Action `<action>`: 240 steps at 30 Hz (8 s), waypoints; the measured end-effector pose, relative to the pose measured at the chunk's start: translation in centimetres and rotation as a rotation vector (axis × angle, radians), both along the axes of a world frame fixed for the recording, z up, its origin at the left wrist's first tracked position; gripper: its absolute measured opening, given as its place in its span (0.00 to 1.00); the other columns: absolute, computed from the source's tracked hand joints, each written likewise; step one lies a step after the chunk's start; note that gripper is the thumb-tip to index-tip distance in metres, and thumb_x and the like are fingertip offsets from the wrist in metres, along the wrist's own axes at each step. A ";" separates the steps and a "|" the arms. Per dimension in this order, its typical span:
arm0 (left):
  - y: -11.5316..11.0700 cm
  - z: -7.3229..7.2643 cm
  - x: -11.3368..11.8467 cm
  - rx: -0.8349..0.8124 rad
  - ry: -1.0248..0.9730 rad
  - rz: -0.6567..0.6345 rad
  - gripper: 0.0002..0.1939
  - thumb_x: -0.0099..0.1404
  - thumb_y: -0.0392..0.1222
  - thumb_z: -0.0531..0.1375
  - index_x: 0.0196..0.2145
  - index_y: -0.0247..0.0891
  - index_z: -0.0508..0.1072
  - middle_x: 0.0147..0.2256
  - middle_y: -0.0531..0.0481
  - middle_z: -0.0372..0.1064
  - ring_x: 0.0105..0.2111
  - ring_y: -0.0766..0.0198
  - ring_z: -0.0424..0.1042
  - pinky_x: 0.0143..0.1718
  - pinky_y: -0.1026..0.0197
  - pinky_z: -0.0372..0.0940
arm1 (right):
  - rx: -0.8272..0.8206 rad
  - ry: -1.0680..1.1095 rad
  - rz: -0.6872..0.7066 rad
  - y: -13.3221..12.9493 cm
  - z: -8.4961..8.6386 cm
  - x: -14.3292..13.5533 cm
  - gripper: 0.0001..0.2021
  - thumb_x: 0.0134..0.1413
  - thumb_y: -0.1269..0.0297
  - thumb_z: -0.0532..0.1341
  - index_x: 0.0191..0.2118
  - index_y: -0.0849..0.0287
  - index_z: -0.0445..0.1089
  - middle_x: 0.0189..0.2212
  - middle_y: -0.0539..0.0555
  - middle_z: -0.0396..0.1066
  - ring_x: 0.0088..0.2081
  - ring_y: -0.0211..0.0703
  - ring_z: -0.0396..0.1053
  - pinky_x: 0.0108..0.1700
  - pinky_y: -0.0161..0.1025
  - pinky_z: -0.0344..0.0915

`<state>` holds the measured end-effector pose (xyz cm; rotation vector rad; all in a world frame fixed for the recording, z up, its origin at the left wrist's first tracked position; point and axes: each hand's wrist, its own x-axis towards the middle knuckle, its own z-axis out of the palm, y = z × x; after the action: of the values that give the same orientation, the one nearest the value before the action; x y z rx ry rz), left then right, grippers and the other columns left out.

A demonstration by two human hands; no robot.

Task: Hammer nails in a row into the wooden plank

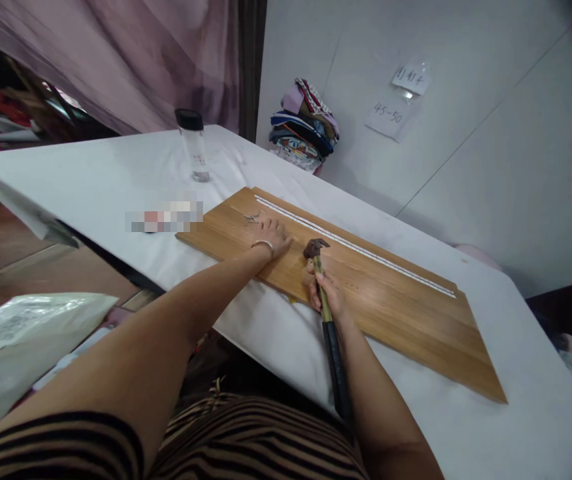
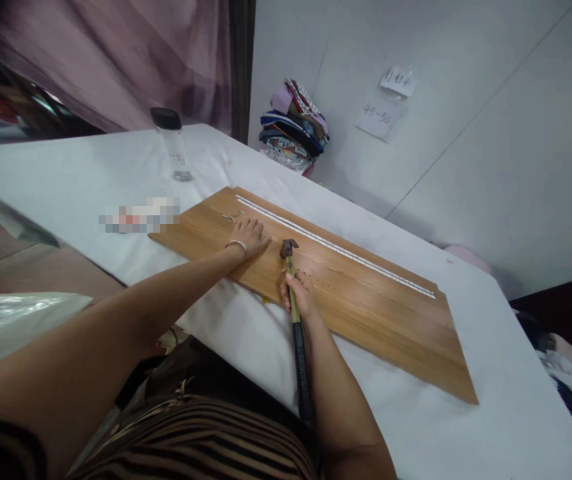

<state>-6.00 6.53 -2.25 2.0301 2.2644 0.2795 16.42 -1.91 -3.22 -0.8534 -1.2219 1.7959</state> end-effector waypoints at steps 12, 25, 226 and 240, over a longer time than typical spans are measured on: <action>-0.4 0.6 0.2 -0.016 -0.004 0.005 0.33 0.75 0.55 0.49 0.64 0.30 0.72 0.70 0.32 0.63 0.70 0.43 0.58 0.70 0.45 0.52 | 0.010 -0.016 -0.004 0.0 0.1 0.0 0.27 0.48 0.40 0.72 0.44 0.56 0.69 0.17 0.39 0.67 0.10 0.31 0.54 0.12 0.31 0.51; -0.1 0.1 0.1 0.010 -0.008 0.006 0.31 0.74 0.56 0.49 0.63 0.36 0.73 0.69 0.35 0.65 0.70 0.42 0.59 0.69 0.43 0.53 | -0.001 -0.021 -0.012 0.0 0.1 0.1 0.26 0.49 0.41 0.72 0.45 0.56 0.70 0.18 0.40 0.68 0.10 0.30 0.54 0.12 0.31 0.52; -0.1 0.2 0.1 -0.004 0.024 0.006 0.31 0.75 0.54 0.50 0.64 0.31 0.73 0.68 0.33 0.66 0.69 0.43 0.60 0.69 0.46 0.53 | 0.002 0.006 0.002 0.1 -0.1 0.1 0.27 0.49 0.41 0.73 0.44 0.56 0.69 0.18 0.40 0.69 0.10 0.30 0.55 0.11 0.30 0.52; 0.2 -0.4 -0.1 0.027 -0.014 0.003 0.30 0.74 0.55 0.51 0.62 0.34 0.74 0.67 0.34 0.67 0.69 0.42 0.60 0.68 0.44 0.53 | -0.001 -0.008 0.006 0.1 -0.1 0.0 0.24 0.51 0.44 0.72 0.44 0.56 0.69 0.18 0.40 0.68 0.10 0.30 0.55 0.12 0.30 0.51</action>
<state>-6.07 6.74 -2.60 2.0312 2.2678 0.3253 16.46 -1.83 -3.32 -0.8592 -1.2299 1.7995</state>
